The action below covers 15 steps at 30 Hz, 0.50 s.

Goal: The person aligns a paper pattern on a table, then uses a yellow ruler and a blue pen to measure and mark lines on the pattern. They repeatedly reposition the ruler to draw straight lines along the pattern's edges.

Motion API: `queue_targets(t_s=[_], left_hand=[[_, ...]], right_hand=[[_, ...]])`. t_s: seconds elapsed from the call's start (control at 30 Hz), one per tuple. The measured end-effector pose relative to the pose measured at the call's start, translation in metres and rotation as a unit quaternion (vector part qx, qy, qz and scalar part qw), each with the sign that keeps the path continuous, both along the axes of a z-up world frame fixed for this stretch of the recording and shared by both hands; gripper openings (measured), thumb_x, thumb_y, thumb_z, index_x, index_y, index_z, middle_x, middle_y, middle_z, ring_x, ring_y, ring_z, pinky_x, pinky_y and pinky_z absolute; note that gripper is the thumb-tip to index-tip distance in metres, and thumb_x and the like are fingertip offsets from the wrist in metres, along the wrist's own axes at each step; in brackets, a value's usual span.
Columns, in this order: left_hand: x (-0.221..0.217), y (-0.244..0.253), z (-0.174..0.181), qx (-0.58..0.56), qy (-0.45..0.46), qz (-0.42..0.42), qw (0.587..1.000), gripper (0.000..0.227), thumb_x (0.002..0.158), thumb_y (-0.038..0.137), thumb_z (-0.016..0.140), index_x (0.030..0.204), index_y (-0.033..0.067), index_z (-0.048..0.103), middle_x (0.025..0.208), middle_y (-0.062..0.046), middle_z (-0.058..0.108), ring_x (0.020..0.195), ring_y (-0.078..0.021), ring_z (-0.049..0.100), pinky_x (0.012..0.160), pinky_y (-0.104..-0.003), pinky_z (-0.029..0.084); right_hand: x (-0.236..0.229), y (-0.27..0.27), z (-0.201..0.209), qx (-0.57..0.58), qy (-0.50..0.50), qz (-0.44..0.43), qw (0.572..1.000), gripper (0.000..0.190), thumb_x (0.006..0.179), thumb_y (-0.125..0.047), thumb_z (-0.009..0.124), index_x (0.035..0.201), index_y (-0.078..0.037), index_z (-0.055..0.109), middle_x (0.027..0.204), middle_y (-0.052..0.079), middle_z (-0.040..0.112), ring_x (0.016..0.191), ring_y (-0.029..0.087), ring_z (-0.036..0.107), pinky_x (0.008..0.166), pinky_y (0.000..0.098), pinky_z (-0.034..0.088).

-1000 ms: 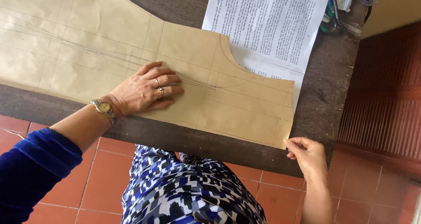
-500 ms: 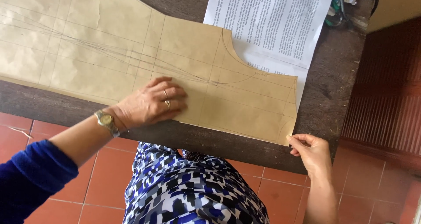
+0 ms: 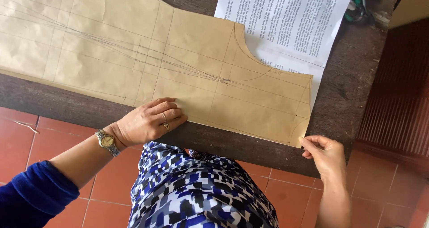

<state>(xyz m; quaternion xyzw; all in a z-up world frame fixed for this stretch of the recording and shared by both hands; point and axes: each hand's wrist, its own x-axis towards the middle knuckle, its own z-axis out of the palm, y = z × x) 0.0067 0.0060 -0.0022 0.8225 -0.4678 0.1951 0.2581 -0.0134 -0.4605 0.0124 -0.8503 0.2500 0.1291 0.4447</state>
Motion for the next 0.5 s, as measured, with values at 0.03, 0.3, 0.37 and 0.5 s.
queue_targets(t_s=[0.03,0.3,0.37,0.5], left_hand=[[-0.0001,-0.0014,0.0073,-0.005,-0.003,-0.002,1.0,0.023,0.1,0.012,0.047,0.097,0.0003,0.067,0.089,-0.014,0.061,0.086,-0.0309,0.062,0.089,-0.048,0.053],[-0.0025,-0.0026,0.0116,-0.016,-0.009,-0.005,1.0,0.02,0.098,0.007,0.049,0.093,-0.0024,0.066,0.086,-0.015,0.059,0.084,-0.0308,0.061,0.087,-0.048,0.054],[-0.0022,-0.0027,0.0136,-0.016,-0.01,-0.007,1.0,0.019,0.097,0.006,0.05,0.094,-0.003,0.066,0.086,-0.015,0.06,0.083,-0.0306,0.061,0.086,-0.047,0.054],[-0.0021,-0.0009,0.0129,-0.01,-0.008,-0.01,1.0,0.019,0.097,0.005,0.05,0.094,-0.0036,0.067,0.086,-0.016,0.059,0.083,-0.0308,0.061,0.087,-0.047,0.054]], right_hand=[[0.0001,0.0009,0.0007,0.0,-0.001,-0.002,1.0,0.02,0.08,-0.007,0.078,0.092,0.008,0.07,0.067,0.02,0.062,0.054,0.022,0.063,0.055,0.0302,0.054],[-0.0003,0.0005,0.001,-0.002,-0.003,0.002,1.0,0.021,0.081,-0.007,0.078,0.093,0.008,0.069,0.068,0.02,0.062,0.054,0.022,0.063,0.055,0.0307,0.054],[0.0002,-0.0005,-0.0003,-0.007,0.003,0.001,1.0,0.021,0.081,-0.008,0.079,0.092,0.007,0.07,0.067,0.02,0.062,0.054,0.022,0.062,0.055,0.0301,0.054],[-0.0003,-0.0052,-0.0059,-0.003,0.002,0.001,1.0,0.021,0.081,-0.008,0.079,0.092,0.007,0.069,0.068,0.02,0.062,0.055,0.021,0.062,0.056,0.0301,0.054]])
